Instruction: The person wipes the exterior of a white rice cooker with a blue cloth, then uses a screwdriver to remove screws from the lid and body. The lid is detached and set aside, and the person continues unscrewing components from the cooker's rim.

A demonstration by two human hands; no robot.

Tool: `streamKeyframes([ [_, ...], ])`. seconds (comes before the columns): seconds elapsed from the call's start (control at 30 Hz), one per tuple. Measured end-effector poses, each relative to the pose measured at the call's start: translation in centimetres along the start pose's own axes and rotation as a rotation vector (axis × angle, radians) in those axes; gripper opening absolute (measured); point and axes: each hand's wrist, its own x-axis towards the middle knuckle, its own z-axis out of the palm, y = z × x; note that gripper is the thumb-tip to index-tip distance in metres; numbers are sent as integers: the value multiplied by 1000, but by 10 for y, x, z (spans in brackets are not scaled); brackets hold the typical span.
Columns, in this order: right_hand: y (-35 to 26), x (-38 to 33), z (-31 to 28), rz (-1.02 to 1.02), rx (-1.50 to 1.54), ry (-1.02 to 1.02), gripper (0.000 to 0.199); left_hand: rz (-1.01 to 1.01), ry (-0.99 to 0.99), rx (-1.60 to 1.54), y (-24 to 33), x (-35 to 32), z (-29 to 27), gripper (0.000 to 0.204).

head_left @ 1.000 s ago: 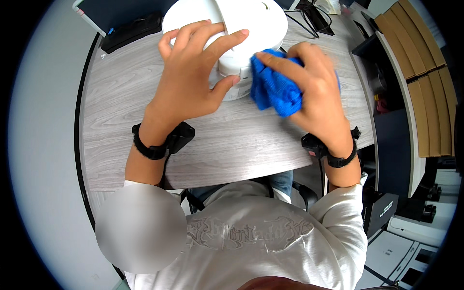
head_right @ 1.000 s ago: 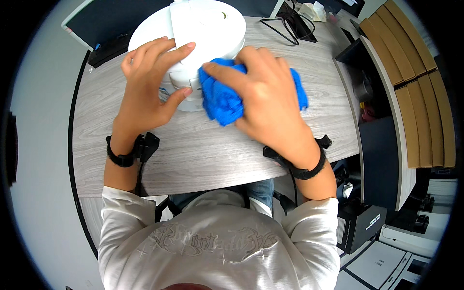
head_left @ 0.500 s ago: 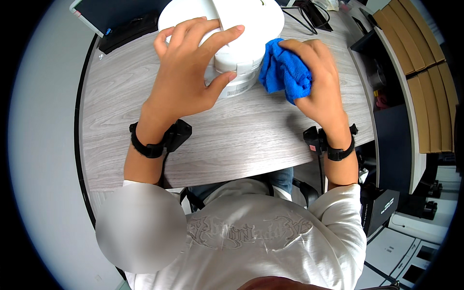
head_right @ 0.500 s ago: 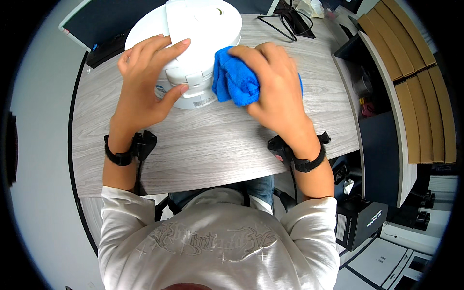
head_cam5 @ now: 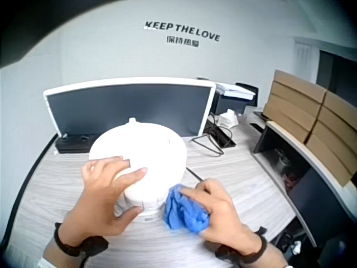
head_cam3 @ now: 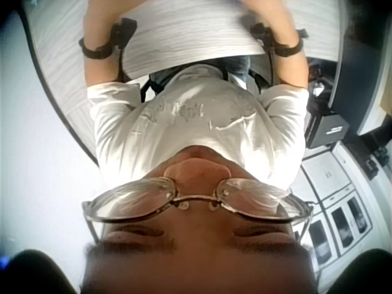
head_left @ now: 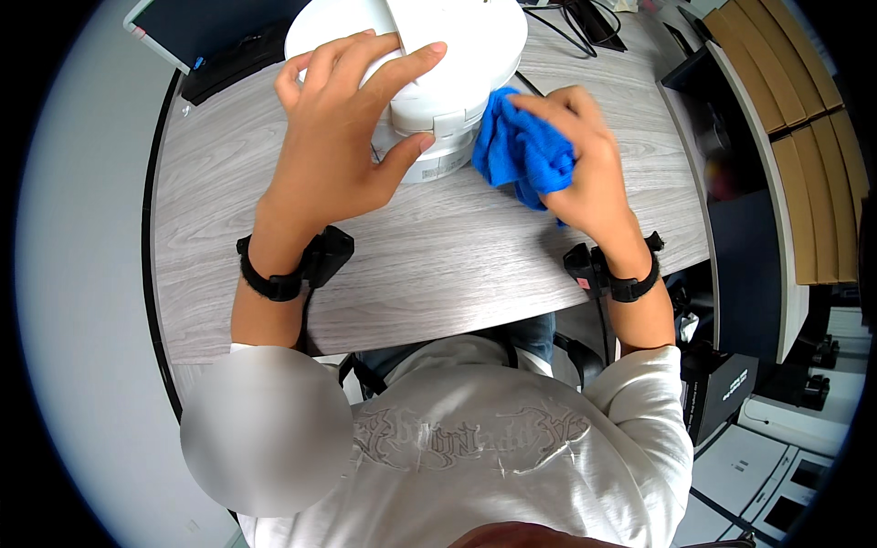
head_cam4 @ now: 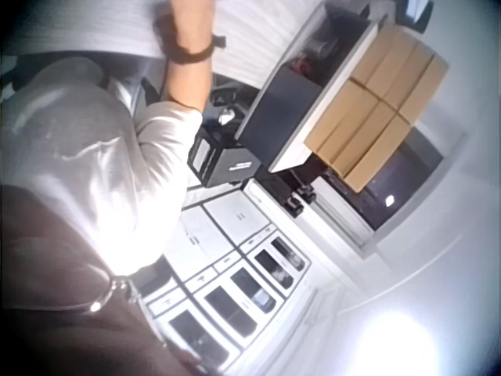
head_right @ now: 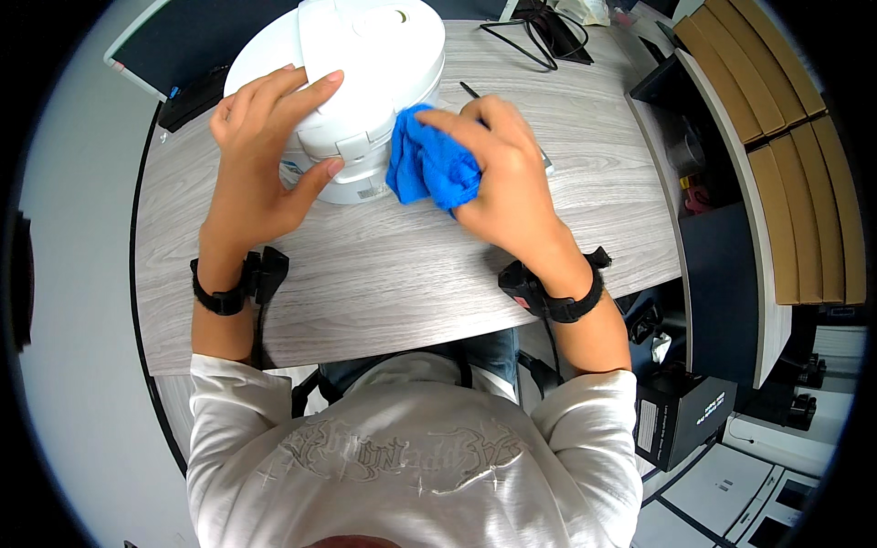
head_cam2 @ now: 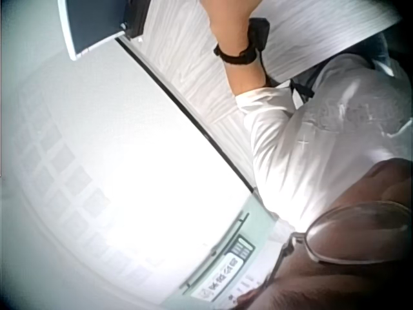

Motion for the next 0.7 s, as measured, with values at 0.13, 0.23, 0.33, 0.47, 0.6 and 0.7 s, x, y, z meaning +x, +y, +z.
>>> streamKeyframes([
  [0.13,0,5,3,-28,11,33,48,-5,-21,10,0,0,-1,72],
  [0.23,3,-3,4,-5,-34,-68,48,-3,-13,2,1,0,0,71],
  [0.33,4,-13,10,13,-112,-174,48,-4,-11,11,0,0,0,71],
  [0.47,3,-14,10,-50,-111,-110,48,-10,-13,20,0,-1,0,70],
  [0.6,-6,-12,7,-188,-215,7,50,-4,-13,12,-1,-1,-1,70],
  [0.7,-7,-9,10,-268,-276,56,52,-1,-16,18,-1,-1,-1,70],
])
